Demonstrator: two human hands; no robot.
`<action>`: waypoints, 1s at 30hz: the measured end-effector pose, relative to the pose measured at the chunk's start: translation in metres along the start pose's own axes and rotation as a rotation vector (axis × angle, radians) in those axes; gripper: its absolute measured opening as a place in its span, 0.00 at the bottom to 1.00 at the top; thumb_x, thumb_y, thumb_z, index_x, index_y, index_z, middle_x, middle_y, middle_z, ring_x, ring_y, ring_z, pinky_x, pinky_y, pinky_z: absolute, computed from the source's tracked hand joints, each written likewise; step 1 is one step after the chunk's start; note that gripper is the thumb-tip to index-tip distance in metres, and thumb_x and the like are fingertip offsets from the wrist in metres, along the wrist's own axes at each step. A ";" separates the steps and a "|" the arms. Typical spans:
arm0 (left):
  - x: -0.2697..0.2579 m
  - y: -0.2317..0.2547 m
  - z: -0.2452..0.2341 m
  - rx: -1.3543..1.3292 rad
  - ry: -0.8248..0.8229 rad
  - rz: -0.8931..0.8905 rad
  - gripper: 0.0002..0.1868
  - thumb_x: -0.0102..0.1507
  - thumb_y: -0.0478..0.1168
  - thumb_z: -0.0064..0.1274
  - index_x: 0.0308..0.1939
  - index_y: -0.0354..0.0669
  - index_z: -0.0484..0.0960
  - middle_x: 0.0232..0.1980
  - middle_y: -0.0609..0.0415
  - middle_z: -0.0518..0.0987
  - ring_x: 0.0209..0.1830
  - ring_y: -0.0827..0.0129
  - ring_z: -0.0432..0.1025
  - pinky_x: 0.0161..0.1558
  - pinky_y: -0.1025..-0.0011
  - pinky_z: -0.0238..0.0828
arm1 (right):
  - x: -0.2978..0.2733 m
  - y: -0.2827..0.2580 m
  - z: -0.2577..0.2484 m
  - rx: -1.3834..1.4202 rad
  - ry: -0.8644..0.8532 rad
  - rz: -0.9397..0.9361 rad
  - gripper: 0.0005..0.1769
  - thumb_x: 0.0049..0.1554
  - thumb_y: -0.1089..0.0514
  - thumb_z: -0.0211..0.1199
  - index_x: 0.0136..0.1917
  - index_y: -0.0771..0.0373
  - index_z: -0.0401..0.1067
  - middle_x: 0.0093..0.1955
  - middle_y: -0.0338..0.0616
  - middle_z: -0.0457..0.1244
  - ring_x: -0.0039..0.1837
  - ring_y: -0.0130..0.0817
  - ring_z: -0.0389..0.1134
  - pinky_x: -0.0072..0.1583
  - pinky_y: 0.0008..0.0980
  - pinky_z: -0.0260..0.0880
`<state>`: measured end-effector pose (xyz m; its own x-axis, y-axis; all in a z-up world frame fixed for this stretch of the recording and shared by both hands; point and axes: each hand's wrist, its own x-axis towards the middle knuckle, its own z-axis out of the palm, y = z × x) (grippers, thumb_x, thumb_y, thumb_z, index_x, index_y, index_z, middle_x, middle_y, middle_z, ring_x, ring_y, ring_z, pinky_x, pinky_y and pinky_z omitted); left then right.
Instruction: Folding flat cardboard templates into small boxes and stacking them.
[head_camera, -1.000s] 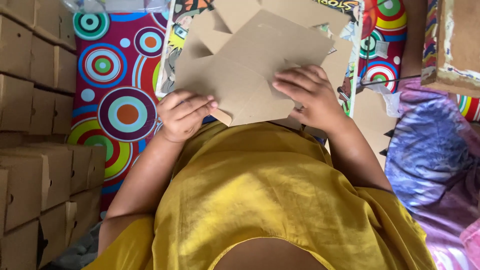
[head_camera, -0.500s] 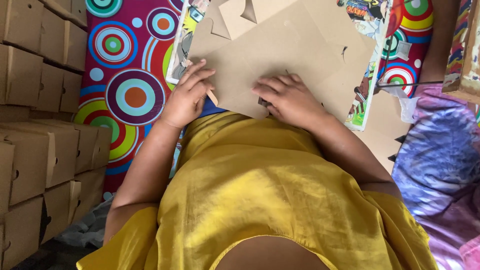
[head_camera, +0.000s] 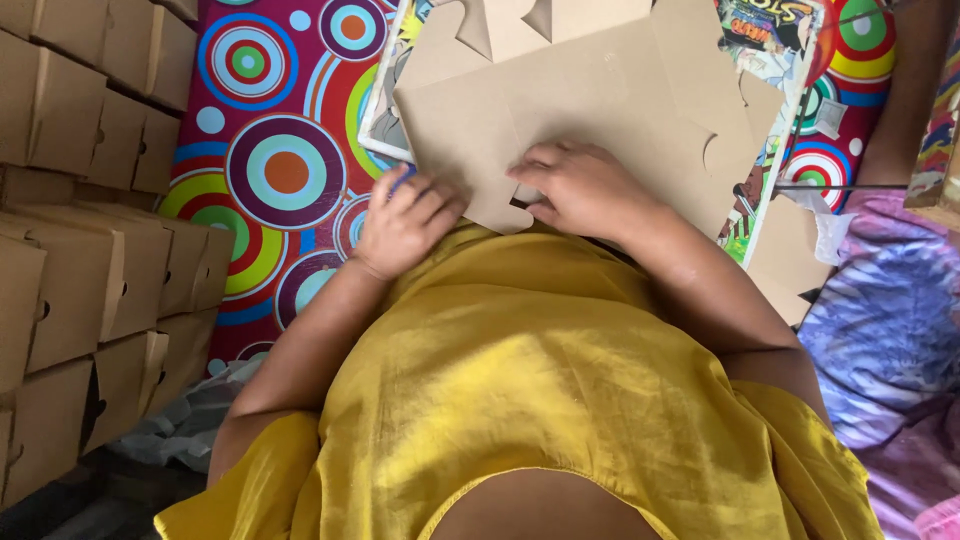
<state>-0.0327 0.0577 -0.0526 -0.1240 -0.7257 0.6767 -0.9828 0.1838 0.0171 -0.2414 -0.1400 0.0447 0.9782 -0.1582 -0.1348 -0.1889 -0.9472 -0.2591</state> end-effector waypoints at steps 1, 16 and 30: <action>0.001 0.000 0.002 0.005 0.003 -0.003 0.04 0.69 0.49 0.58 0.41 0.61 0.85 0.48 0.65 0.82 0.57 0.66 0.72 0.69 0.52 0.61 | 0.002 0.001 -0.002 -0.004 0.000 -0.006 0.23 0.55 0.50 0.68 0.64 0.54 0.75 0.63 0.45 0.66 0.59 0.53 0.70 0.57 0.53 0.72; 0.028 -0.015 0.022 0.075 -0.257 -0.592 0.12 0.54 0.50 0.68 0.39 0.57 0.87 0.25 0.57 0.78 0.35 0.55 0.76 0.43 0.56 0.65 | 0.049 0.024 0.017 0.420 -0.080 0.099 0.27 0.55 0.35 0.72 0.59 0.54 0.76 0.50 0.42 0.68 0.52 0.48 0.72 0.51 0.51 0.73; 0.044 -0.018 0.014 0.047 -0.393 -0.627 0.16 0.58 0.58 0.65 0.34 0.54 0.84 0.31 0.55 0.80 0.39 0.51 0.77 0.45 0.53 0.69 | 0.009 0.021 -0.012 0.335 0.059 -0.023 0.13 0.57 0.68 0.64 0.57 0.65 0.76 0.56 0.55 0.69 0.61 0.57 0.70 0.59 0.53 0.71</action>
<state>-0.0225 0.0128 -0.0338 0.4311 -0.8708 0.2364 -0.8890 -0.3651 0.2764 -0.2357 -0.1643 0.0501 0.9839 -0.1632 -0.0724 -0.1754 -0.8080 -0.5624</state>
